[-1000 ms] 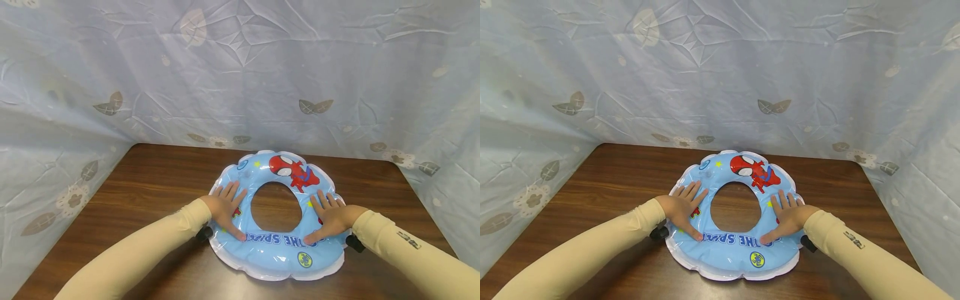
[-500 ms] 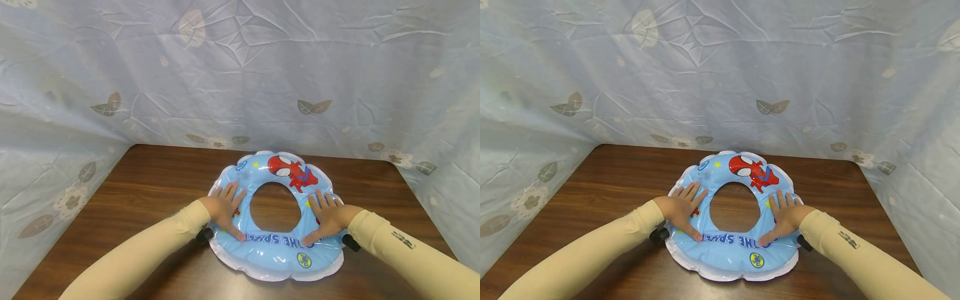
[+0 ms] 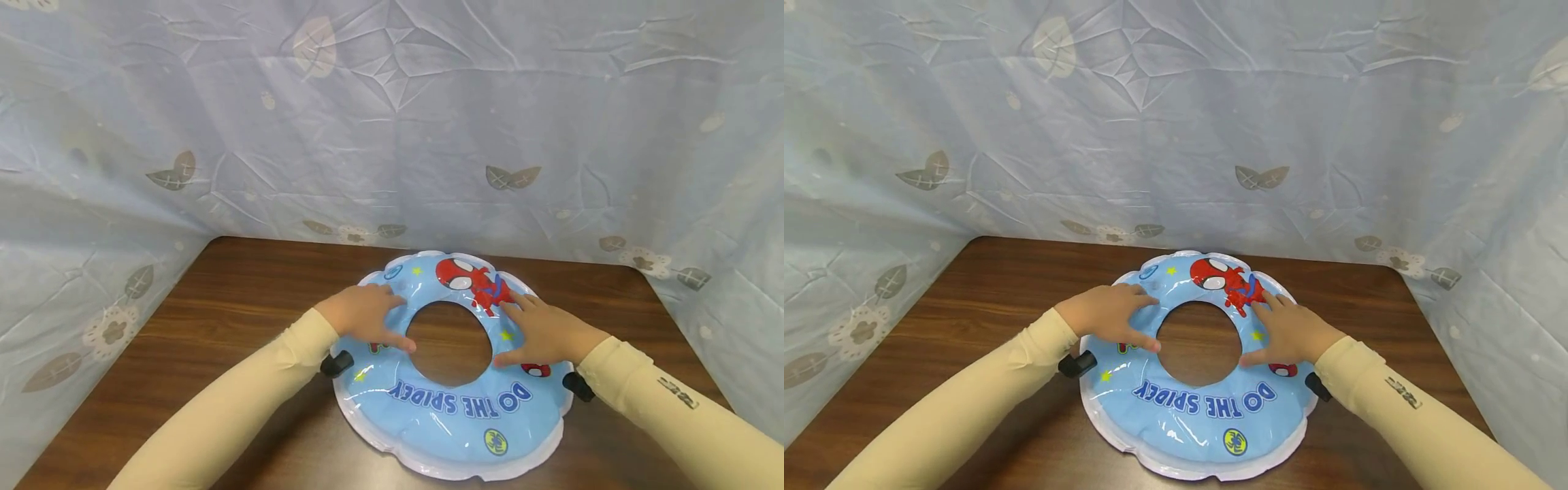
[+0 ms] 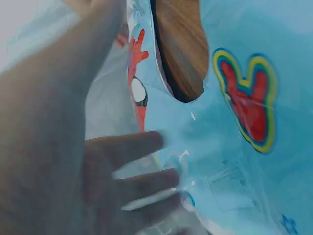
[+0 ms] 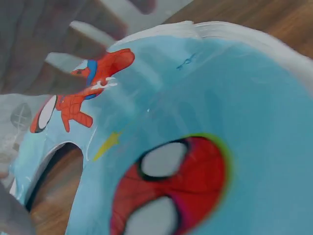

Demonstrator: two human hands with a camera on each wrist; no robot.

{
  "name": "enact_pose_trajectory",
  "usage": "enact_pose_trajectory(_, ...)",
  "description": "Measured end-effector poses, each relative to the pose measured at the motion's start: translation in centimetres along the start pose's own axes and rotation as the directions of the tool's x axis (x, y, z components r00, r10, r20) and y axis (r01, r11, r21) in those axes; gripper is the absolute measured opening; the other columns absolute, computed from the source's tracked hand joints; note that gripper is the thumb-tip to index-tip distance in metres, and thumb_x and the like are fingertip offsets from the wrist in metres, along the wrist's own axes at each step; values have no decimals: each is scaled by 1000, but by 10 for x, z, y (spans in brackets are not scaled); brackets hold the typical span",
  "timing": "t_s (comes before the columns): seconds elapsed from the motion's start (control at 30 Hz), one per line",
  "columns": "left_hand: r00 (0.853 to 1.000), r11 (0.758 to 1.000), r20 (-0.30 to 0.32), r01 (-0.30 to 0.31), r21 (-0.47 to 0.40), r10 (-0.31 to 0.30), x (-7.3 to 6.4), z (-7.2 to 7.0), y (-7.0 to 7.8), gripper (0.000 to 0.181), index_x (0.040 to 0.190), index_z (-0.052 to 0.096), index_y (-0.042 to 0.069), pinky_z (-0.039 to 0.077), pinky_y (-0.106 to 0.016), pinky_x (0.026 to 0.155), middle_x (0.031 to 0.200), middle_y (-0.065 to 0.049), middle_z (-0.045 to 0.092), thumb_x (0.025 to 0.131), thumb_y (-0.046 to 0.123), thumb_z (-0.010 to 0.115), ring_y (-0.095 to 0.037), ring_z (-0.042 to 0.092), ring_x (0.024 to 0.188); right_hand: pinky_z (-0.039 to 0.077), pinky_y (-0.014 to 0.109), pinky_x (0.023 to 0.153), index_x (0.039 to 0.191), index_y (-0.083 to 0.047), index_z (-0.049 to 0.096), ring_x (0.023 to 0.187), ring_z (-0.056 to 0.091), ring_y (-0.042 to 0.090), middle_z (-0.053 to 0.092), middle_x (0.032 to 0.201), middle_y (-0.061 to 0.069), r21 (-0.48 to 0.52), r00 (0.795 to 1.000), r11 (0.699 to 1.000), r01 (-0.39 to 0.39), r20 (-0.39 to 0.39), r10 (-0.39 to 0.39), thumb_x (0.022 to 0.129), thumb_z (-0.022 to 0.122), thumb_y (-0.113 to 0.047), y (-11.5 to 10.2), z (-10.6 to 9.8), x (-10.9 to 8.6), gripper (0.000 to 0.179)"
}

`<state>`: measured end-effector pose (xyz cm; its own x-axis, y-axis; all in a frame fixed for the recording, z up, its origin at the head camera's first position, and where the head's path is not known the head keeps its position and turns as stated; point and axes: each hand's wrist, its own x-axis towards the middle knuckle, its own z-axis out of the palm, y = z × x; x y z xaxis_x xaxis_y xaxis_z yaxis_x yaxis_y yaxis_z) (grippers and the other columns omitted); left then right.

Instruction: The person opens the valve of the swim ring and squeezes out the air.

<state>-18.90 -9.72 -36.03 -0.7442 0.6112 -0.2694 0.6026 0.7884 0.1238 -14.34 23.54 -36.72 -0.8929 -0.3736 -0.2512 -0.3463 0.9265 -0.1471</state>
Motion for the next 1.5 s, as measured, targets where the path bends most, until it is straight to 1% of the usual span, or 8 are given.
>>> enact_pose_trajectory(0.2,982,996,-183,-39,86,54,34,1,7,90,149,56,14,44,-49,112,148,-17,55,84,76,67,-35,51,137,29,72,112,160,-5,36,151,22,54,26,166,27,-2,995,995,101,-24,-101,78,72,-74,-4,-4,23,114)
enact_pose_trajectory(0.33,958,990,-285,3,141,37,48,2,12,75,134,64,9,51,-48,102,133,-18,61,87,67,71,-34,57,119,25,72,114,162,-7,32,152,19,53,21,168,25,-1,997,997,73,-15,-73,79,73,-73,-5,-6,38,113)
enact_pose_trajectory(0.43,948,986,-318,39,163,15,58,1,14,74,144,58,16,47,-48,107,142,-16,56,89,64,70,-34,53,126,24,73,114,163,-8,29,153,16,54,17,169,25,4,999,999,34,-2,-34,78,75,-71,-1,-6,46,115)
enact_pose_trajectory(0.7,979,973,-156,-99,210,133,80,8,47,91,162,37,25,25,-50,124,169,-13,28,89,70,66,-33,28,155,23,74,114,163,-6,27,153,10,55,12,170,25,51,993,998,23,110,-29,80,69,-76,5,-3,53,117)
enact_pose_trajectory(0.9,992,978,-108,-40,204,63,91,14,61,96,162,37,23,28,-54,122,169,-11,30,86,74,65,-32,31,154,20,74,115,164,-7,24,154,9,54,11,171,23,108,979,994,-7,202,-15,80,68,-77,2,0,57,118)
enact_pose_trajectory(1.23,998,986,-41,-38,165,45,96,17,58,96,163,34,20,26,-56,122,168,-11,33,89,76,59,-31,31,154,19,74,116,164,-4,24,153,9,55,10,171,25,102,979,995,8,201,-29,83,65,-77,3,2,59,116)
enact_pose_trajectory(1.37,993,982,-73,-80,171,94,85,12,57,96,164,33,18,27,-56,122,168,-12,32,91,75,57,-31,31,154,20,74,115,163,-2,27,153,13,55,15,169,26,96,990,995,38,131,-50,84,64,-77,2,0,50,115)
enact_pose_trajectory(1.5,975,972,-115,-167,167,188,49,11,61,93,161,39,18,26,-48,124,166,-11,36,90,74,62,-29,31,154,22,73,116,161,-2,32,152,20,54,24,167,26,54,991,992,112,61,-116,87,64,-73,-7,1,27,107)
